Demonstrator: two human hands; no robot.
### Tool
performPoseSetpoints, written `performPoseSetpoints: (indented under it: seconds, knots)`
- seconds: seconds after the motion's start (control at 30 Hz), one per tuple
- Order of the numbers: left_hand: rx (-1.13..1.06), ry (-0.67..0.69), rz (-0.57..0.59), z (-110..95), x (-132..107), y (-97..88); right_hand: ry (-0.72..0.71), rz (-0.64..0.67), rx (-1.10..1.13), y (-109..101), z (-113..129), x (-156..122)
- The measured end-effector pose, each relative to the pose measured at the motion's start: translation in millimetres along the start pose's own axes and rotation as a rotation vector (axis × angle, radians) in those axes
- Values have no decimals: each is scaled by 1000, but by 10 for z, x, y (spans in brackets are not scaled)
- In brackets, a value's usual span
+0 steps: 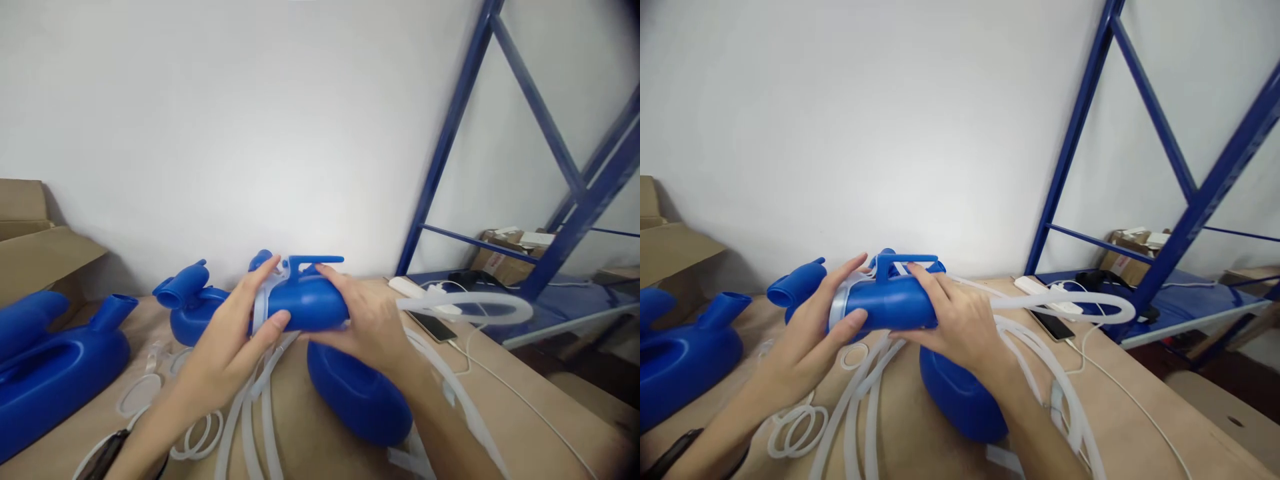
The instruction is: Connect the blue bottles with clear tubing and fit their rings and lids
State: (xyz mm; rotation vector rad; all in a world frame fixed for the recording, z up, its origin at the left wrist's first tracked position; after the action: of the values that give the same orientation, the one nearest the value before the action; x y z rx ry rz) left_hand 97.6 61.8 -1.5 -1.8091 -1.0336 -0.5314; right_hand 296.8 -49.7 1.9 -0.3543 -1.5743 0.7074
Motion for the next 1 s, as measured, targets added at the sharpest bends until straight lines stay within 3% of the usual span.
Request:
performPoseSetpoints:
  seconds: [0.17, 0.27, 0.33, 0.4, 0.5, 0.6, 0.7, 0.83, 1.0]
  knots:
    - [-94, -307, 12, 168, 116, -152, 15, 52, 74, -416, -295, 58]
    - [-37, -363, -22, 269, 141, -263, -18, 188, -31, -714, -455, 123]
    - [28, -257, -27, 314, 153, -313, 2, 327, -76, -867, -502, 96]
    - [93, -67, -5, 325, 158, -316, 90, 506, -48, -918, -496, -74]
    - [182, 246, 58, 262, 128, -189, 254, 731, 27, -743, -423, -623]
    - [229, 501, 123, 125, 49, 81, 424, 650, 109, -371, -391, -1268]
    - [271, 647, 250, -1, -56, 396, 644, 437, 278, 4, -462, -1698]
    - [413, 782, 271, -63, -202, 695, 750, 265, 401, 251, -573, -1823]
    - [514, 865, 157, 14, -305, 986, 707, 211, 513, 193, -541, -1752]
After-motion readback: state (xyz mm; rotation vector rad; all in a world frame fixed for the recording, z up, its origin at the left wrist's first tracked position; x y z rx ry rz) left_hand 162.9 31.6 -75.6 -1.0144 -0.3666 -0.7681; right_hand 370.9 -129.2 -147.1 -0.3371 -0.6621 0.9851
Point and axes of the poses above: each hand's wrist, its own x-axis towards the middle knuckle, its own y-axis out of the palm, z = x × y, the point moved 2 cm from there along x, towards the middle knuckle, and after that the axes turned 2 degrees about -y, right-handed, at the moved point
